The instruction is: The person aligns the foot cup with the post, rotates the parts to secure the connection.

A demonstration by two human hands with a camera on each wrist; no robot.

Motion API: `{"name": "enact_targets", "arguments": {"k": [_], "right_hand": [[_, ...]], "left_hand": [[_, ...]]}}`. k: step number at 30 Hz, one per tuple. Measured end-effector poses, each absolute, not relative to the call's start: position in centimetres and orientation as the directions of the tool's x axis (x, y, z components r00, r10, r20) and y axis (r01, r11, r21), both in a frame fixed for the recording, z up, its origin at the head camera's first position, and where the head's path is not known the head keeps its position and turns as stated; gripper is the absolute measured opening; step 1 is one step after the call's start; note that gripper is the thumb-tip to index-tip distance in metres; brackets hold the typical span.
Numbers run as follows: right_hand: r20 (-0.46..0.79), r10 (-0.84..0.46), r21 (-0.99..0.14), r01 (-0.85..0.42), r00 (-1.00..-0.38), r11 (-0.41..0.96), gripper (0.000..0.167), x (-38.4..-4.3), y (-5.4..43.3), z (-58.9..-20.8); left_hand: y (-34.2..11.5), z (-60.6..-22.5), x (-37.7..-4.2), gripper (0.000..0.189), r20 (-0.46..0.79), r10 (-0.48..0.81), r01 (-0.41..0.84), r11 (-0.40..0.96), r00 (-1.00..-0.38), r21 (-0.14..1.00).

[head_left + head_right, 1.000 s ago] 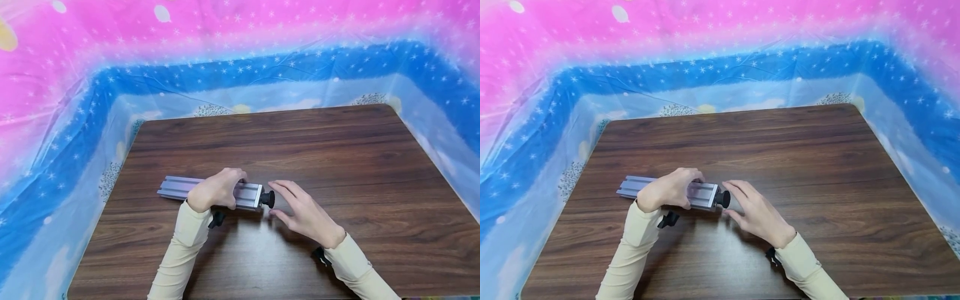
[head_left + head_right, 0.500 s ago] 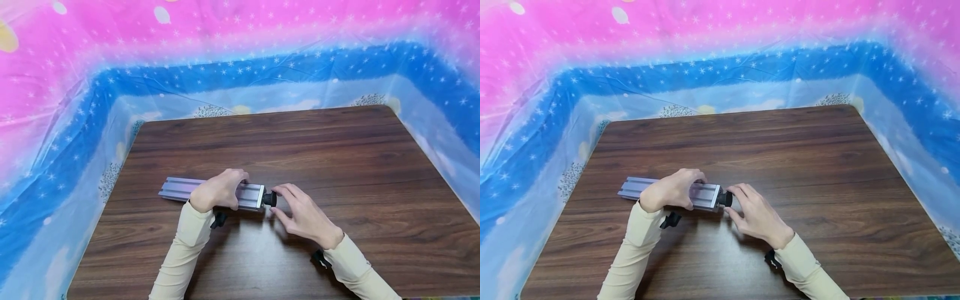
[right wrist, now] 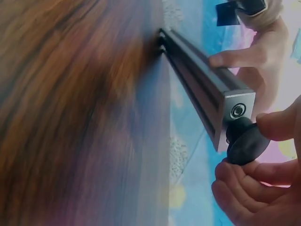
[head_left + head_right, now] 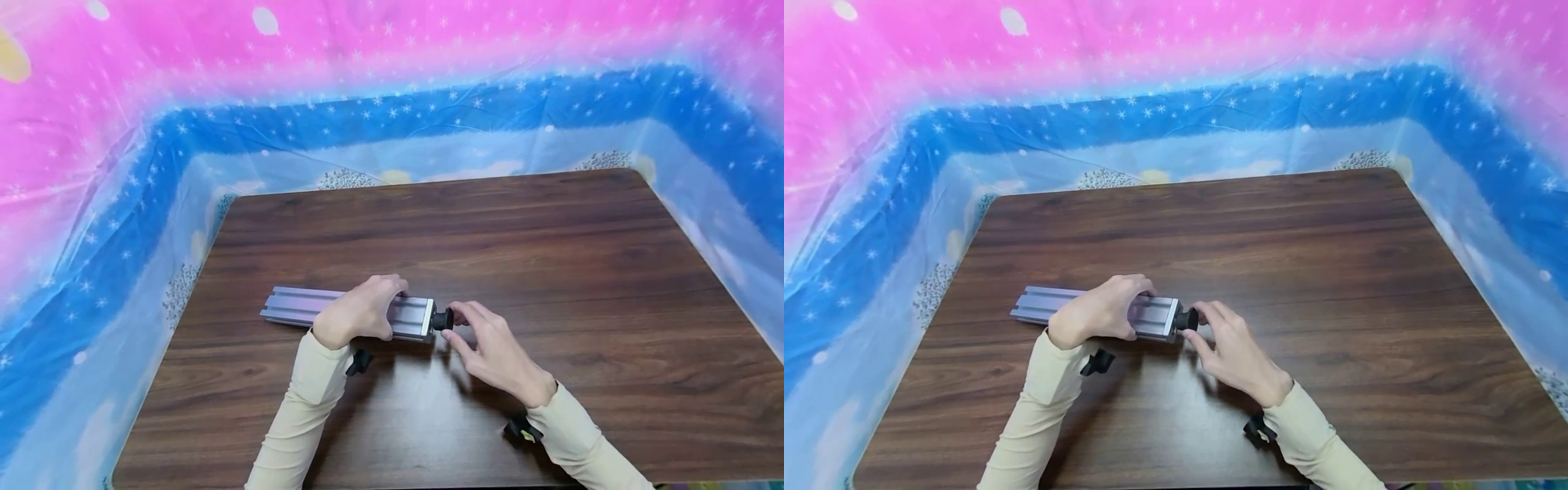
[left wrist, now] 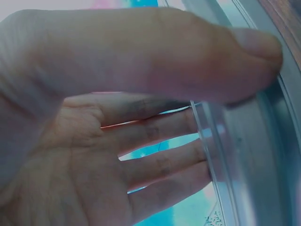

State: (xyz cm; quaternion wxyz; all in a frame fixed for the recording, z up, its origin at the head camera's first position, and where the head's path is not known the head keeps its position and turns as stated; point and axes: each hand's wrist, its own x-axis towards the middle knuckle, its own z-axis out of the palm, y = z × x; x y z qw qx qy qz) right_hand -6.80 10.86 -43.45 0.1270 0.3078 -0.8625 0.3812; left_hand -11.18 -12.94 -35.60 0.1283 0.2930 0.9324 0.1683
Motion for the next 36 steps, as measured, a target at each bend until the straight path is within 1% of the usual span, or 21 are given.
{"name": "enact_targets", "arguments": {"k": [3, 8, 12, 14, 16, 18, 20, 22, 23, 25, 26, 30, 32, 36], "right_hand": [[0.419, -0.411, -0.626, -0.585, -0.810, 0.516, 0.036, -6.9, 10.9, -43.3], [0.320, -0.368, -0.711, -0.478, -0.873, 0.515, 0.027, -7.0, 11.0, -43.0], [0.283, -0.346, -0.723, -0.436, -0.895, 0.536, 0.030, -7.1, 11.1, -42.6], [0.320, -0.359, -0.686, -0.476, -0.877, 0.551, 0.035, -7.1, 11.3, -42.5], [0.390, -0.385, -0.627, -0.547, -0.837, 0.554, 0.046, -7.1, 11.4, -42.4], [0.471, -0.423, -0.548, -0.633, -0.774, 0.547, 0.061, -7.2, 11.5, -42.4], [0.534, -0.469, -0.469, -0.708, -0.703, 0.527, 0.070, -7.3, 11.7, -42.5], [0.567, -0.515, -0.410, -0.763, -0.643, 0.500, 0.071, -7.4, 11.8, -42.6], [0.576, -0.533, -0.391, -0.781, -0.620, 0.487, 0.069, -7.4, 11.9, -42.7], [0.583, -0.555, -0.366, -0.801, -0.594, 0.473, 0.063, -7.5, 11.9, -42.8], [0.591, -0.557, -0.358, -0.808, -0.584, 0.467, 0.060, -7.5, 11.9, -42.9], [0.614, -0.535, -0.361, -0.809, -0.581, 0.464, 0.054, -7.6, 11.9, -43.1], [0.609, -0.522, -0.377, -0.796, -0.598, 0.473, 0.052, -7.5, 11.9, -43.2], [0.568, -0.503, -0.416, -0.755, -0.651, 0.508, 0.041, -7.5, 11.9, -43.4]], "left_hand": [[-12.8, -35.6, -11.1, 0.058, -0.130, 0.588, 0.508, 0.773, -0.798, 0.380], [-12.6, -35.6, -11.1, 0.057, -0.137, 0.584, 0.503, 0.777, -0.800, 0.378], [-12.6, -35.4, -11.2, 0.056, -0.146, 0.577, 0.491, 0.781, -0.803, 0.387], [-12.6, -35.2, -11.3, 0.056, -0.153, 0.580, 0.491, 0.780, -0.800, 0.389], [-12.7, -35.1, -11.3, 0.057, -0.163, 0.578, 0.485, 0.782, -0.800, 0.391], [-12.7, -34.9, -11.3, 0.058, -0.174, 0.575, 0.479, 0.785, -0.799, 0.393], [-12.8, -34.8, -11.3, 0.059, -0.184, 0.569, 0.469, 0.789, -0.801, 0.396], [-12.8, -34.8, -11.3, 0.060, -0.191, 0.564, 0.462, 0.793, -0.803, 0.398], [-12.8, -34.8, -11.3, 0.060, -0.192, 0.565, 0.462, 0.792, -0.802, 0.399], [-12.8, -34.8, -11.4, 0.060, -0.191, 0.569, 0.467, 0.789, -0.800, 0.398], [-12.8, -34.9, -11.5, 0.059, -0.187, 0.573, 0.473, 0.787, -0.798, 0.397], [-12.9, -35.0, -11.6, 0.059, -0.177, 0.582, 0.484, 0.780, -0.794, 0.396], [-12.8, -35.0, -11.5, 0.060, -0.177, 0.579, 0.480, 0.782, -0.796, 0.398], [-12.8, -35.0, -11.3, 0.059, -0.178, 0.577, 0.477, 0.782, -0.797, 0.401]]}}
